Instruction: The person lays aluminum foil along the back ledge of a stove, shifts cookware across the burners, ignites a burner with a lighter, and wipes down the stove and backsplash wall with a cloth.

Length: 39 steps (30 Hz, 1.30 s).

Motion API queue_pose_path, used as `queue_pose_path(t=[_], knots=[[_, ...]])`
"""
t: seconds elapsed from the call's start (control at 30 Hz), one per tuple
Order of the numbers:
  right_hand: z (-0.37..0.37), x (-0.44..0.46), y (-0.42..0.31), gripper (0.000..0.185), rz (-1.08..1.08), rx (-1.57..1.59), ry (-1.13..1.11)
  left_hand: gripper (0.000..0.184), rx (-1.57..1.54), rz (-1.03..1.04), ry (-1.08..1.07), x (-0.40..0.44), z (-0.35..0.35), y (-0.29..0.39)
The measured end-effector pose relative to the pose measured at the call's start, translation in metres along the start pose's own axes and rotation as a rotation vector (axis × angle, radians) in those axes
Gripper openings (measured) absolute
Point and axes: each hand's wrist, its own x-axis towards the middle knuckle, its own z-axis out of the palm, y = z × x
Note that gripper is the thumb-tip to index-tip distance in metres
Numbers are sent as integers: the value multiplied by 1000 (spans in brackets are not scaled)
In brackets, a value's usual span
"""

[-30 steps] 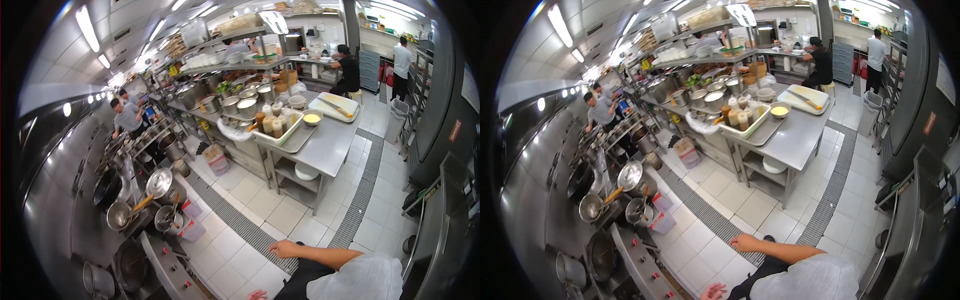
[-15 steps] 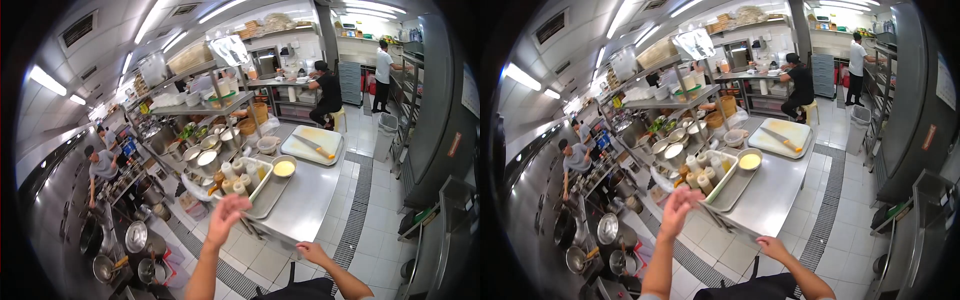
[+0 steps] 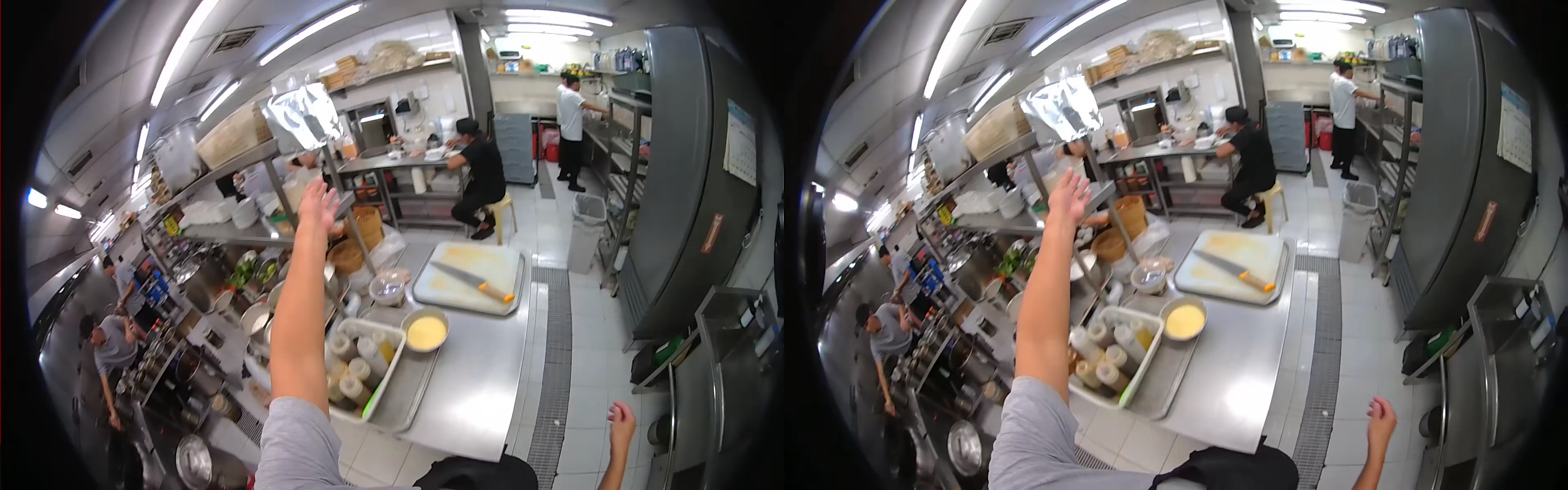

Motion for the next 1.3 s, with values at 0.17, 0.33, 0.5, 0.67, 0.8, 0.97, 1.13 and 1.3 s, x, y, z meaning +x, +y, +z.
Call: queue_pose_path(t=[0.17,0.33,0.5,0.67,0.8,0.97,1.13,1.3], knots=[[0,-2,15,18,145,-8,143,82,96,-57,134,121,-15,-7],[33,-46,9,19,188,-202,-57,69,-25,-86,79,175,-20,2],[61,-53,11,19,292,-270,-169,49,-13,39,288,180,-12,24],[67,-18,-3,20,203,-365,-208,33,35,299,288,170,10,34],[75,4,-5,20,163,-325,-224,36,231,409,341,101,61,59],[103,26,4,19,102,-243,-421,31,179,439,292,19,82,95],[143,63,-38,19,-93,-209,-678,19,276,475,198,-98,95,139],[191,73,-86,19,-258,-149,-981,11,454,424,344,-244,71,189]])
